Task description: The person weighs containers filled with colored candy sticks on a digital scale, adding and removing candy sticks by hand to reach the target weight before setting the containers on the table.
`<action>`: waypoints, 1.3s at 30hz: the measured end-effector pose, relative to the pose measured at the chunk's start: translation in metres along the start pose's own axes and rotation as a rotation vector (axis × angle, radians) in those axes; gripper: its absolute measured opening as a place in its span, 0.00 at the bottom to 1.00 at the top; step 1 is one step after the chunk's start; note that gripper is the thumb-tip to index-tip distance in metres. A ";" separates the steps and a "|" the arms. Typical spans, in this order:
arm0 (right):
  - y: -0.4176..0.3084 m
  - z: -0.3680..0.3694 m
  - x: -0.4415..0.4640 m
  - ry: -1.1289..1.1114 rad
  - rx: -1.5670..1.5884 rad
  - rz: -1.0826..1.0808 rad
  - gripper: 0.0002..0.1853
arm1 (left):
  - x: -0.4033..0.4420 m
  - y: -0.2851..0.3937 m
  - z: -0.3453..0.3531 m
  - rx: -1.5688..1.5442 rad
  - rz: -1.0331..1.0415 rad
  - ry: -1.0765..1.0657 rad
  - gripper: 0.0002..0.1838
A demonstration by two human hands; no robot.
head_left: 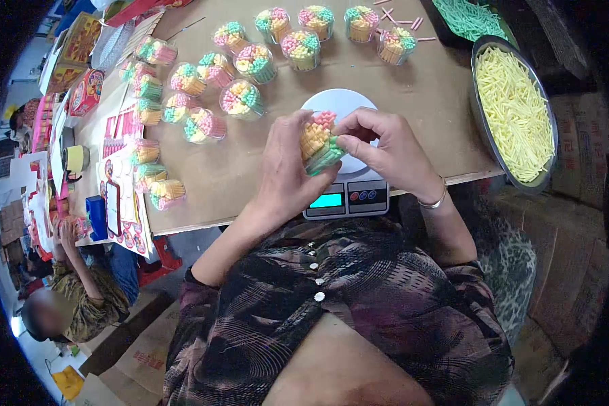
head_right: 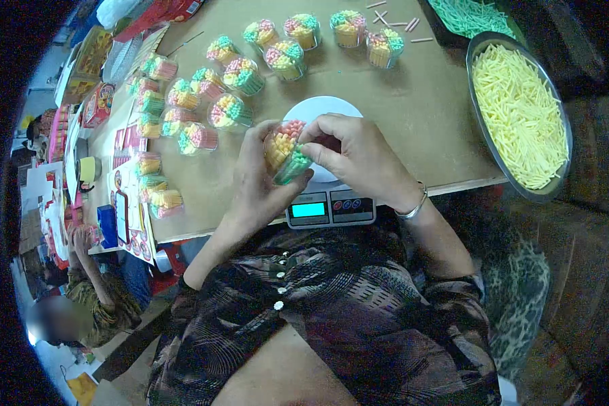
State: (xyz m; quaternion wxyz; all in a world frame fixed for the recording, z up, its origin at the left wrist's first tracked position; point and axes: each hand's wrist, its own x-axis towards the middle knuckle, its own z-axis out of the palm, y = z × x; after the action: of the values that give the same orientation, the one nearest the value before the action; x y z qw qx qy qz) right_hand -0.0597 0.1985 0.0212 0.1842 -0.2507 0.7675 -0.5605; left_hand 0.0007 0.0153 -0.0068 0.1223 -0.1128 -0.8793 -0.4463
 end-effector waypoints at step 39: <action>0.144 -0.076 -0.049 0.349 0.701 0.196 0.09 | -0.055 -0.070 -0.005 -0.566 -0.425 0.406 0.12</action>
State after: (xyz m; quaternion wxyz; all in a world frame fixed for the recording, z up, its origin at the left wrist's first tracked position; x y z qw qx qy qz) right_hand -0.0883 0.3213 -0.0926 0.1780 0.0006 0.5700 -0.8021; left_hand 0.0317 -0.0340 -0.0748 0.1628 0.1325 -0.6832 -0.6994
